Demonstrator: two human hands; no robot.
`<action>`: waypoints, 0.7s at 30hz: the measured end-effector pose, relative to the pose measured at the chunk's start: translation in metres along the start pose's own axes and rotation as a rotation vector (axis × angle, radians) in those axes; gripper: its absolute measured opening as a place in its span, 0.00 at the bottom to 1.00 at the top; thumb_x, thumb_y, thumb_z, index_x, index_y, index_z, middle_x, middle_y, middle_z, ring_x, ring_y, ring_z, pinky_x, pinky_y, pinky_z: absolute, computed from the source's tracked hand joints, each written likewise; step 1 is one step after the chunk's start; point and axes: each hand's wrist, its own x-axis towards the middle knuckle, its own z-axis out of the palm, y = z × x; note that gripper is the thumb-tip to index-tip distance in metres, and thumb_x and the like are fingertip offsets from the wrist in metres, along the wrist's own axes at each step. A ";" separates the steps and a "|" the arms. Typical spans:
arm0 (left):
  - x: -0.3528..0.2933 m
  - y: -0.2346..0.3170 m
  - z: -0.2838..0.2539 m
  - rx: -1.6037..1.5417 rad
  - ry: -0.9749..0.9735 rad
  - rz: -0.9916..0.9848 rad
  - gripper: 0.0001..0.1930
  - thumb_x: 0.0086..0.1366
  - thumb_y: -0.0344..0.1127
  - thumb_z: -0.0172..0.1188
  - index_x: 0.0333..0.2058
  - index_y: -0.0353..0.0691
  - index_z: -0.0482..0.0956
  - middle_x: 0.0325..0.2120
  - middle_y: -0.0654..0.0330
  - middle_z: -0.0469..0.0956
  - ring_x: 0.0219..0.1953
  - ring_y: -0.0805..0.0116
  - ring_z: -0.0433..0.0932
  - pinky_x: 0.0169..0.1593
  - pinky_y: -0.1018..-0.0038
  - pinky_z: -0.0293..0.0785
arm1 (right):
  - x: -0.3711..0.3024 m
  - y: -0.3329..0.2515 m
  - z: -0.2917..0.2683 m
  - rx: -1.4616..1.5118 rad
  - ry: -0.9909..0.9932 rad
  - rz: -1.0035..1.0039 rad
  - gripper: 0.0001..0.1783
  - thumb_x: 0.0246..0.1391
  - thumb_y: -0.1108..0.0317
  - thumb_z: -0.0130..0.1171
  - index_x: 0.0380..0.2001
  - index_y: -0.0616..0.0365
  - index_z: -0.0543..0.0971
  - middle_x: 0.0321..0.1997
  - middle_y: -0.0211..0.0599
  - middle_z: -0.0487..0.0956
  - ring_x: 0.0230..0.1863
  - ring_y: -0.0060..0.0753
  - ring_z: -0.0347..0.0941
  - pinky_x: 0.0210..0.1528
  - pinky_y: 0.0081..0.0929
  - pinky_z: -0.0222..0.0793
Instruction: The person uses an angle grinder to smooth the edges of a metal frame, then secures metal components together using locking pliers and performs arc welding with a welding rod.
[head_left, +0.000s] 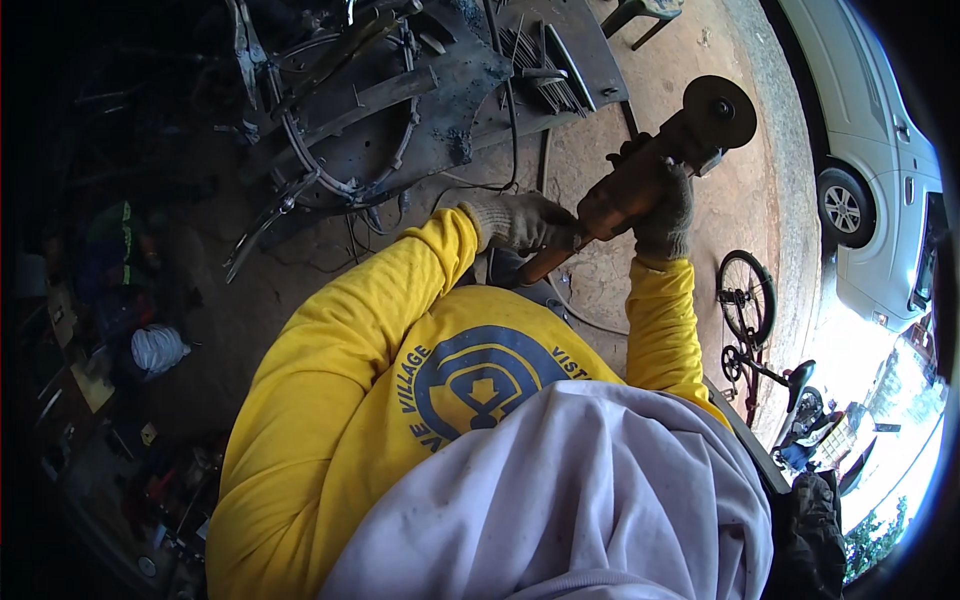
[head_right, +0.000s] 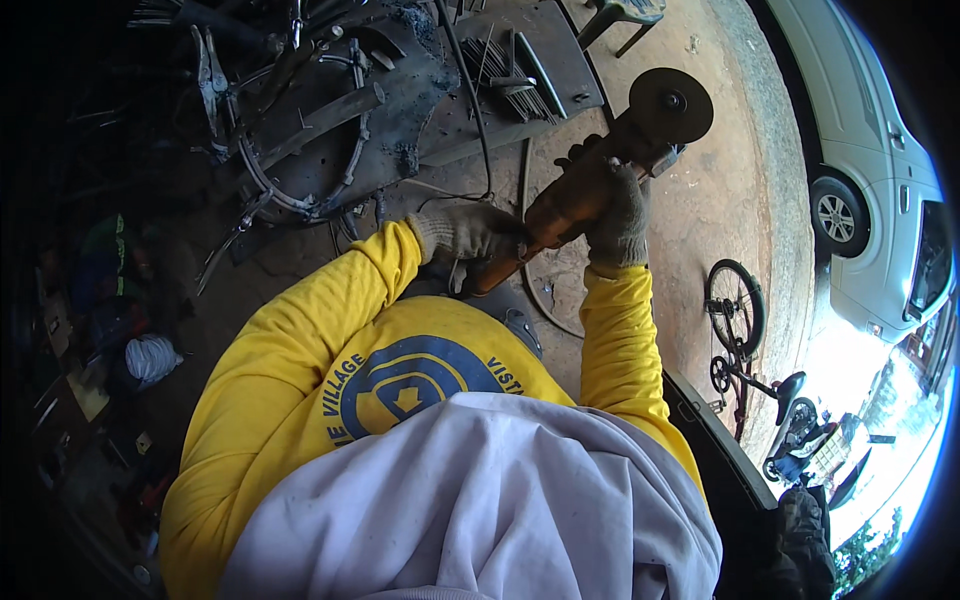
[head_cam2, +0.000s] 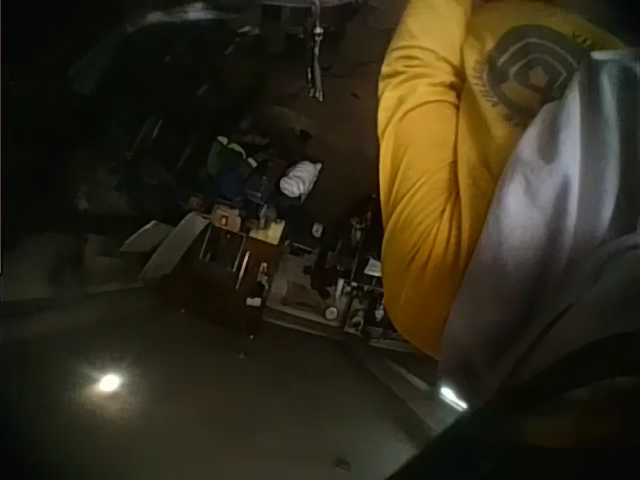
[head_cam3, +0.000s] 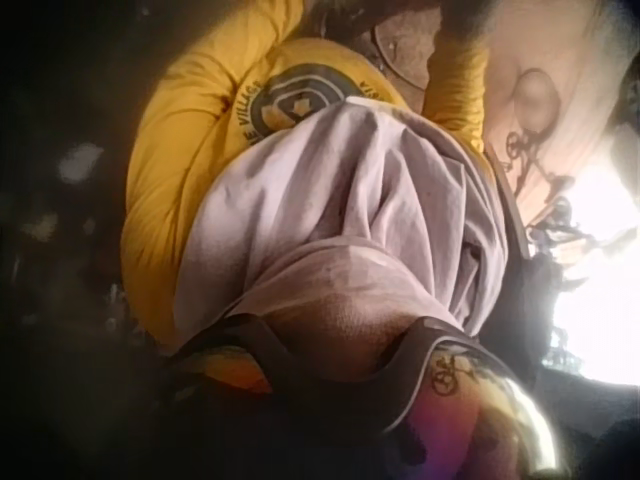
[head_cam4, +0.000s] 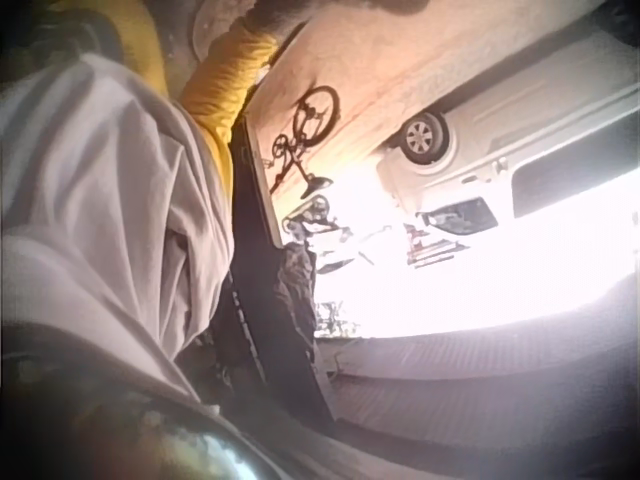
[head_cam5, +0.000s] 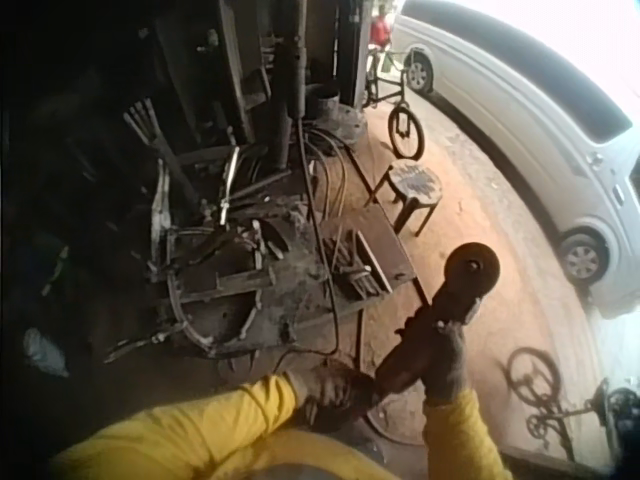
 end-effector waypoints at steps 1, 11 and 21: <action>-0.002 -0.004 0.000 0.060 0.004 0.073 0.29 0.64 0.60 0.65 0.52 0.42 0.82 0.42 0.55 0.83 0.45 0.68 0.79 0.52 0.72 0.73 | -0.002 0.004 -0.004 0.037 -0.002 0.055 0.31 0.59 0.56 0.56 0.60 0.65 0.69 0.52 0.51 0.79 0.53 0.51 0.79 0.58 0.47 0.76; -0.020 -0.042 -0.004 0.356 -0.015 0.085 0.31 0.65 0.62 0.58 0.50 0.36 0.80 0.41 0.52 0.82 0.42 0.63 0.79 0.49 0.68 0.74 | -0.008 0.059 -0.012 0.183 0.091 0.116 0.33 0.59 0.53 0.57 0.60 0.66 0.70 0.53 0.50 0.79 0.54 0.51 0.78 0.61 0.48 0.73; -0.041 -0.076 0.000 0.129 0.140 -0.026 0.41 0.62 0.77 0.51 0.52 0.42 0.82 0.45 0.51 0.83 0.48 0.57 0.81 0.54 0.63 0.73 | -0.017 0.091 -0.011 0.270 -0.010 0.143 0.36 0.58 0.50 0.60 0.62 0.66 0.70 0.57 0.53 0.78 0.59 0.54 0.74 0.68 0.51 0.66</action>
